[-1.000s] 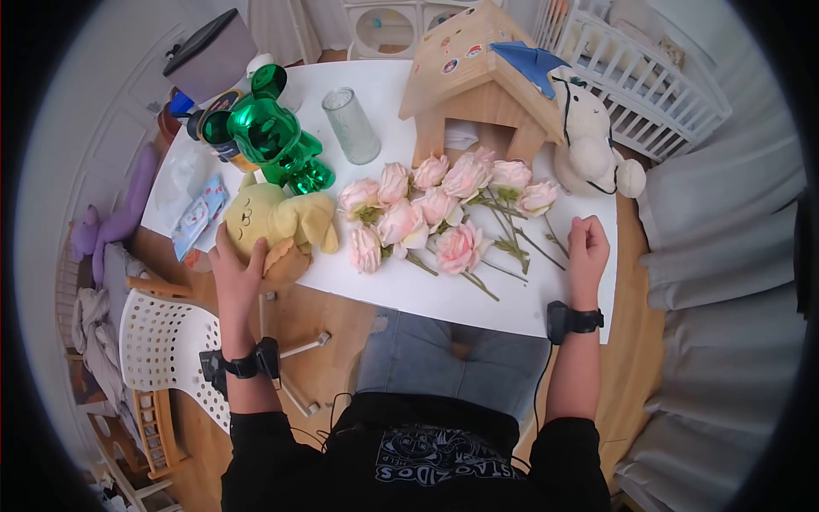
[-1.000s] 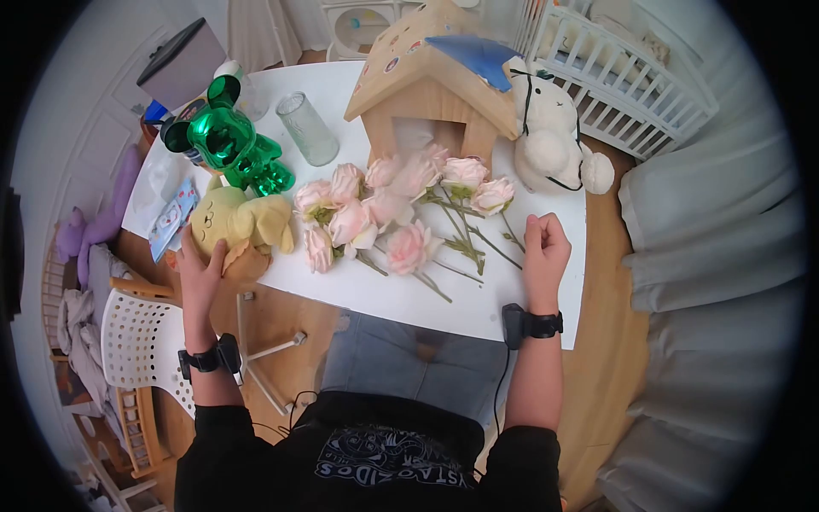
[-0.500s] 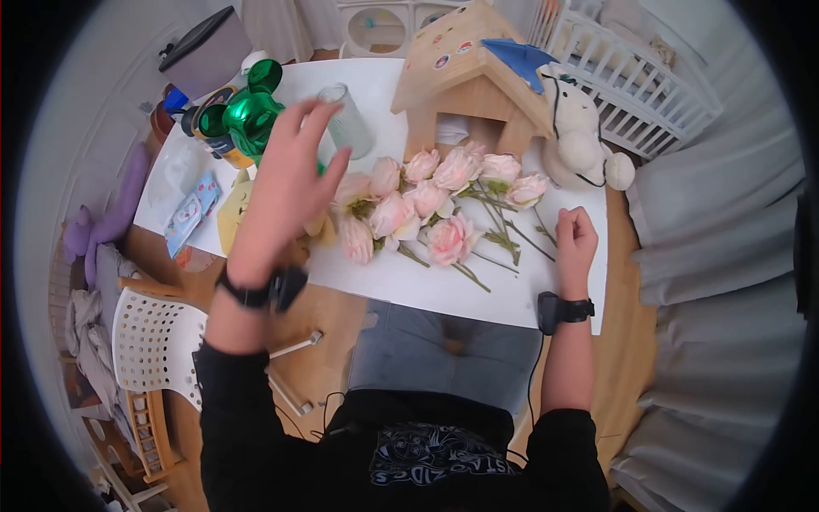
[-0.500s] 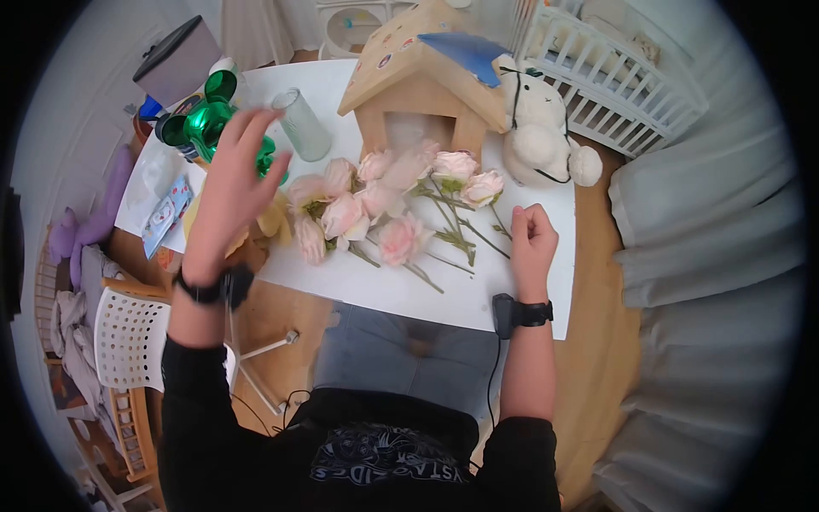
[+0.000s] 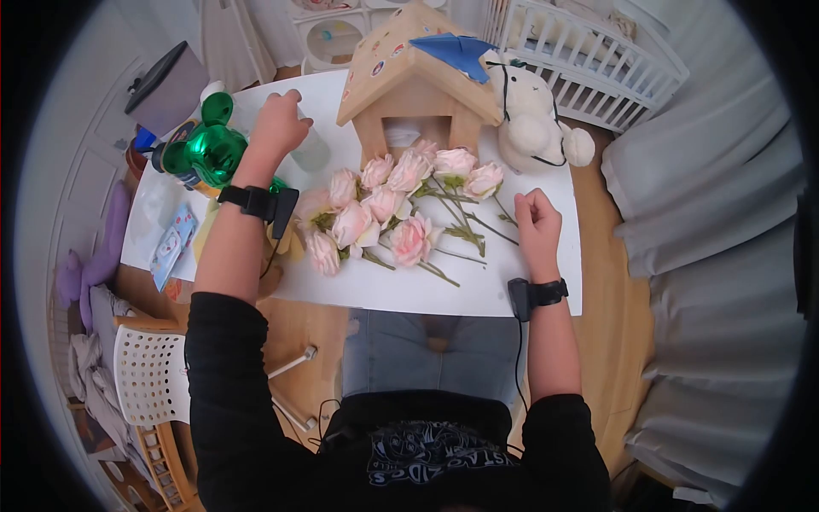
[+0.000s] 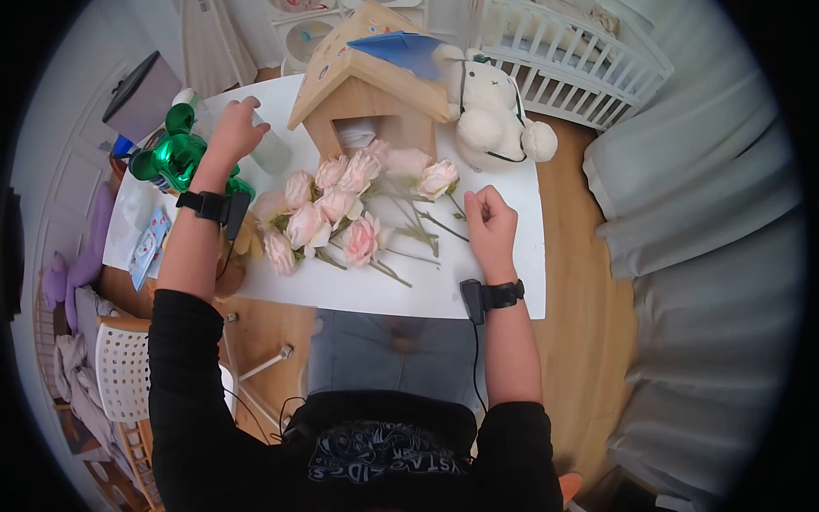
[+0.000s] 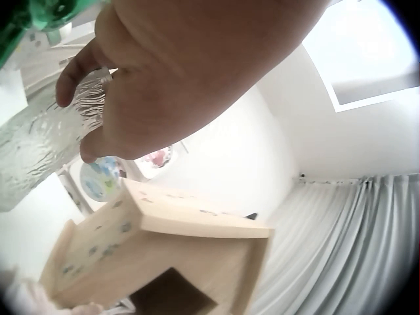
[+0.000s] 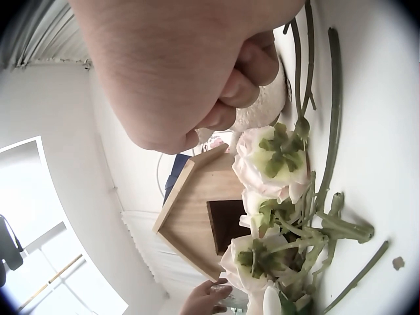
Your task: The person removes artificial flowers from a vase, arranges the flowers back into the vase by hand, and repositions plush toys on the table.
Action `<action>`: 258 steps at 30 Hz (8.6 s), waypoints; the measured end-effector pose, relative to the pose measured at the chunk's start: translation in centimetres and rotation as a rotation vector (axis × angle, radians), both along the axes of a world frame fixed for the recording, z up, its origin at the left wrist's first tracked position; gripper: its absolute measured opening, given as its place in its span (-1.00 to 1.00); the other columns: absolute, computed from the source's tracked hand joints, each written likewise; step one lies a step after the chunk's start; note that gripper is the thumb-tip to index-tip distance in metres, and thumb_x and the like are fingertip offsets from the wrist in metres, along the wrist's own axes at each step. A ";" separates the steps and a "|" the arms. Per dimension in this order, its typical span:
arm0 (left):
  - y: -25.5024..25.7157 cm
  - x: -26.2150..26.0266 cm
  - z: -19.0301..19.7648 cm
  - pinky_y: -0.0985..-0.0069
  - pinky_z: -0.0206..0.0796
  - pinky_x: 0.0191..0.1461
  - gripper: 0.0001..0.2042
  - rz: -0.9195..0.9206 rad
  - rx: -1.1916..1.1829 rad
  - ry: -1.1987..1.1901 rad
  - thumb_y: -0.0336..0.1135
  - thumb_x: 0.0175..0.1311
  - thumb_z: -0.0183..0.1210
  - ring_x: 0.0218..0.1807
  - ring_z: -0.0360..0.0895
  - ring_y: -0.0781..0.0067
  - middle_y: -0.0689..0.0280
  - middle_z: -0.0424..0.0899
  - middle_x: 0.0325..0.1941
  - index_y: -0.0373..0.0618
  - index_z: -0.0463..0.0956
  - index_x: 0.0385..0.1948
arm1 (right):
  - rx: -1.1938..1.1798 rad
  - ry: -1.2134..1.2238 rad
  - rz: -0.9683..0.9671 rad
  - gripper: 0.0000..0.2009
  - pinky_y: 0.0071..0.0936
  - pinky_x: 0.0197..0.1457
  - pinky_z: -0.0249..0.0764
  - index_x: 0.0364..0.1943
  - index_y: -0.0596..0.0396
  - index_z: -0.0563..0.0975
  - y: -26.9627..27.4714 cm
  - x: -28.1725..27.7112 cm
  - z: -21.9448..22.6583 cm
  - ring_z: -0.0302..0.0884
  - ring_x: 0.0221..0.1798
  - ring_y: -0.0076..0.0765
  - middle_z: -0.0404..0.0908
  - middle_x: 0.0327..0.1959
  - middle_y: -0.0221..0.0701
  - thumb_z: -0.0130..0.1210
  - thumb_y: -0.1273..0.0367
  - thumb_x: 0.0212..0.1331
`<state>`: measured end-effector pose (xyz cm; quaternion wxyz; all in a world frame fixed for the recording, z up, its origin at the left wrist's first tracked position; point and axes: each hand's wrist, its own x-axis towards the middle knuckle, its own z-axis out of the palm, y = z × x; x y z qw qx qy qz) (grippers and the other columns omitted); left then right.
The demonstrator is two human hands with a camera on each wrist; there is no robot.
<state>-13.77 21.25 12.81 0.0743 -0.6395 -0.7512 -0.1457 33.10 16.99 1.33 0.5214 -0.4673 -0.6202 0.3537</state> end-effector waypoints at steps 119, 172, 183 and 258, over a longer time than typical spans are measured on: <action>-14.8 20.3 -3.4 0.15 0.42 0.22 -0.41 -0.745 0.435 -0.754 0.04 0.37 0.30 0.14 0.56 -0.06 0.01 0.63 0.05 -0.34 0.50 0.17 | 0.204 0.123 0.417 -0.81 -0.51 -0.07 0.55 -0.09 0.23 0.58 1.3 -2.4 3.3 0.57 -0.23 -0.57 0.62 -0.25 -0.43 0.32 0.56 0.27; -6.5 19.3 -6.8 0.54 0.54 0.13 -0.84 -0.977 -0.430 -1.423 -0.41 0.54 0.29 -0.04 0.68 0.61 0.41 0.76 -0.07 -0.20 0.66 0.04 | 0.203 -0.062 0.364 -0.57 -0.62 -0.24 0.53 0.25 0.28 0.56 2.4 -2.1 1.1 0.64 -0.30 -0.63 0.81 -0.07 -0.31 0.37 0.58 0.31; -5.1 18.9 -9.3 0.51 0.55 0.21 -0.79 -1.047 -0.503 -1.195 -0.35 0.51 0.34 0.03 0.72 0.60 0.38 0.81 -0.03 -0.18 0.71 0.06 | 0.040 0.096 0.379 -0.54 -0.52 -0.04 0.61 0.40 0.30 0.43 1.9 -2.4 1.7 0.71 0.00 -0.46 0.72 -0.05 -0.30 0.20 0.58 0.47; -5.8 18.5 -9.1 0.39 0.43 0.40 -0.40 -1.217 -0.577 -1.475 0.19 0.62 0.16 0.26 0.62 0.43 0.25 0.73 0.23 -0.24 0.62 0.27 | -0.048 0.633 0.528 0.10 -0.45 -0.17 0.43 0.72 -0.11 -0.27 2.2 -0.3 2.9 0.59 -0.19 -0.34 0.65 -0.24 -0.27 0.41 0.35 0.37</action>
